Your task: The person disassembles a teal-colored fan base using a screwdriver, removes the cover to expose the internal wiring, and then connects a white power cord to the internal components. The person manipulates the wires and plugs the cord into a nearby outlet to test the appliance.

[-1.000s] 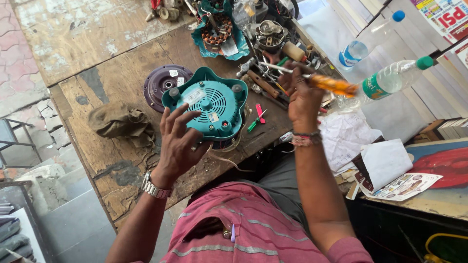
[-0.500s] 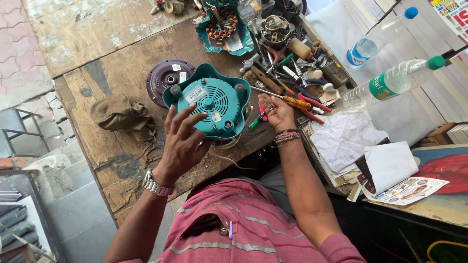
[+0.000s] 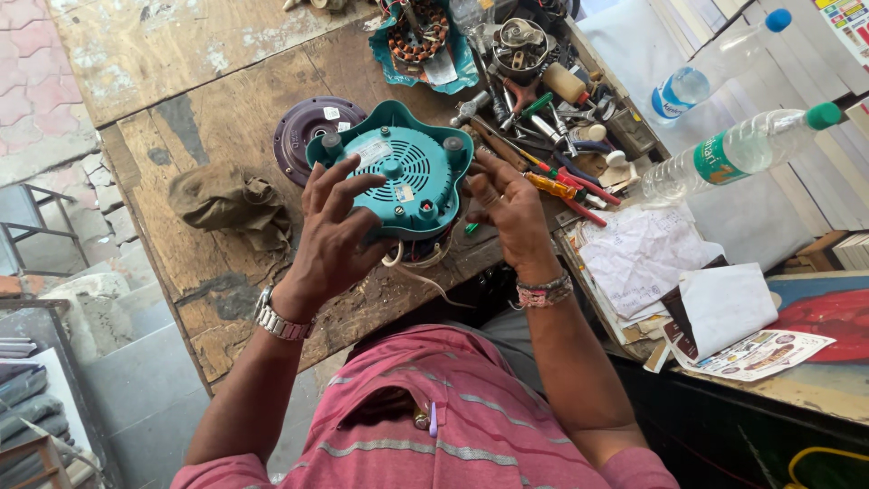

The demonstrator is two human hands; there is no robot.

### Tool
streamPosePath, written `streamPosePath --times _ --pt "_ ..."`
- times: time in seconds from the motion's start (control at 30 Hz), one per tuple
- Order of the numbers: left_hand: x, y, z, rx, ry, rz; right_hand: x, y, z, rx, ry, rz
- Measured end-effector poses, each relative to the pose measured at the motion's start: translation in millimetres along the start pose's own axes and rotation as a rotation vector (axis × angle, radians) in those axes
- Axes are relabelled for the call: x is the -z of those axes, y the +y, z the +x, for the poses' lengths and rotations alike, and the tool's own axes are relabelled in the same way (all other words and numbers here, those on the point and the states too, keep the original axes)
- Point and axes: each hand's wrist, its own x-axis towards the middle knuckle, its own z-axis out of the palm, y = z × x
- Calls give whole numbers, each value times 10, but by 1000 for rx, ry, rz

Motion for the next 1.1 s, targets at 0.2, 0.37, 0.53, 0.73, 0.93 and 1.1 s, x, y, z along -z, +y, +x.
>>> streamPosePath --times 0.2,0.37,0.53,0.73,0.93,1.1 --pt "-27 -97 -121 10 -6 13 -354 -69 -172 39 -35 -5" --pt "-27 -118 -318 -23 -14 80 -536 48 -271 33 4 214" --pt "105 -114 -501 7 32 42 -625 261 -425 137 -33 260" --pt "207 -89 -537 27 189 -11 -621 307 -527 186 -26 233" --pt "281 -209 -558 567 422 -684 -641 252 -566 236 -81 205" --pt "387 -350 -526 822 434 -1163 -626 274 -580 187 -126 273"
